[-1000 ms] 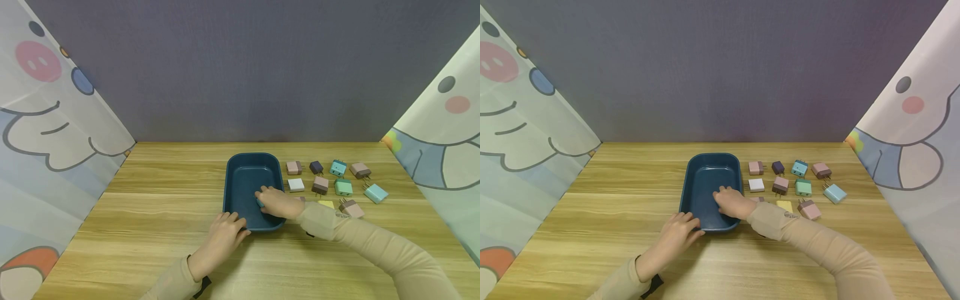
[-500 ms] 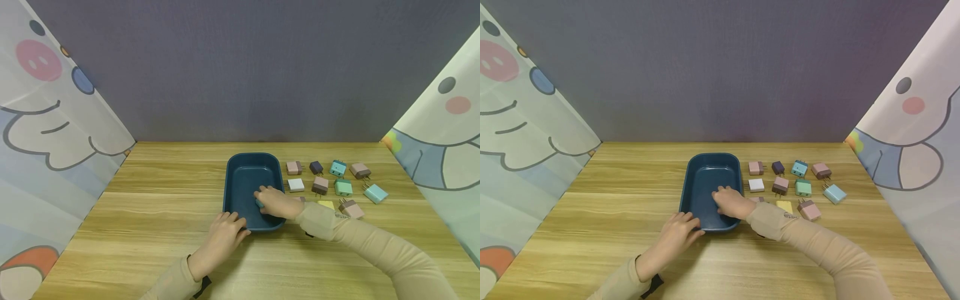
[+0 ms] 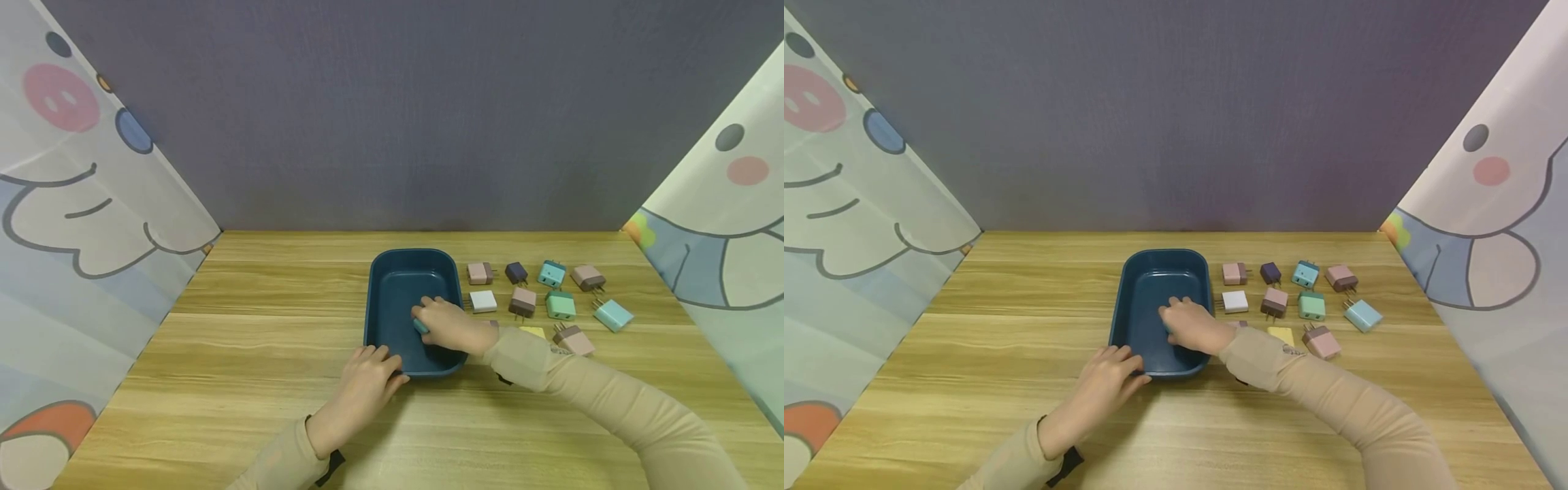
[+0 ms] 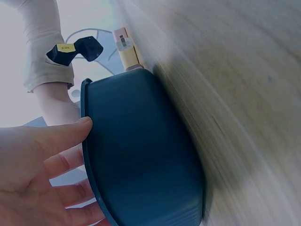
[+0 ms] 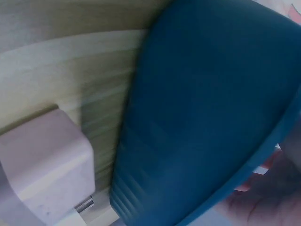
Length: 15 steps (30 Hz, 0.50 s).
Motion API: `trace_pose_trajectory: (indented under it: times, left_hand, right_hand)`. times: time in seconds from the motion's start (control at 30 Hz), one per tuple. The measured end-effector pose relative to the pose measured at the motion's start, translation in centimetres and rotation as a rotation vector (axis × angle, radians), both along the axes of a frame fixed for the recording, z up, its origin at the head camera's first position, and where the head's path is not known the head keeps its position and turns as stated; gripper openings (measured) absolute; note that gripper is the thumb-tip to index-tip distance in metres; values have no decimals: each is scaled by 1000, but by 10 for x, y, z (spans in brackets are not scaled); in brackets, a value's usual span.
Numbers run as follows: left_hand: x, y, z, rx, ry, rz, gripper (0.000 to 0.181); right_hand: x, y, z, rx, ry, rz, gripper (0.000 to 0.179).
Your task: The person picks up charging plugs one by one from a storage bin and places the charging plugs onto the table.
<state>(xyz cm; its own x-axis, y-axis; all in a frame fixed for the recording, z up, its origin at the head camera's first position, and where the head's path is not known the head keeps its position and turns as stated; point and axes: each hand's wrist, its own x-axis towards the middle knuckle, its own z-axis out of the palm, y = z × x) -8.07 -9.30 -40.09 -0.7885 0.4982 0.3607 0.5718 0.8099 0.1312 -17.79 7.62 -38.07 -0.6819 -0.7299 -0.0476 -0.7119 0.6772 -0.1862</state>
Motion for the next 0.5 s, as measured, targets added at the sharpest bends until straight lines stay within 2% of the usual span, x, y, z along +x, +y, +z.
trace_pose_trajectory:
  times: [0.5]
  left_hand:
    - [0,0,0,-10,-3,-1,17]
  right_hand:
    - [-2,2,12,-40,37,8,26]
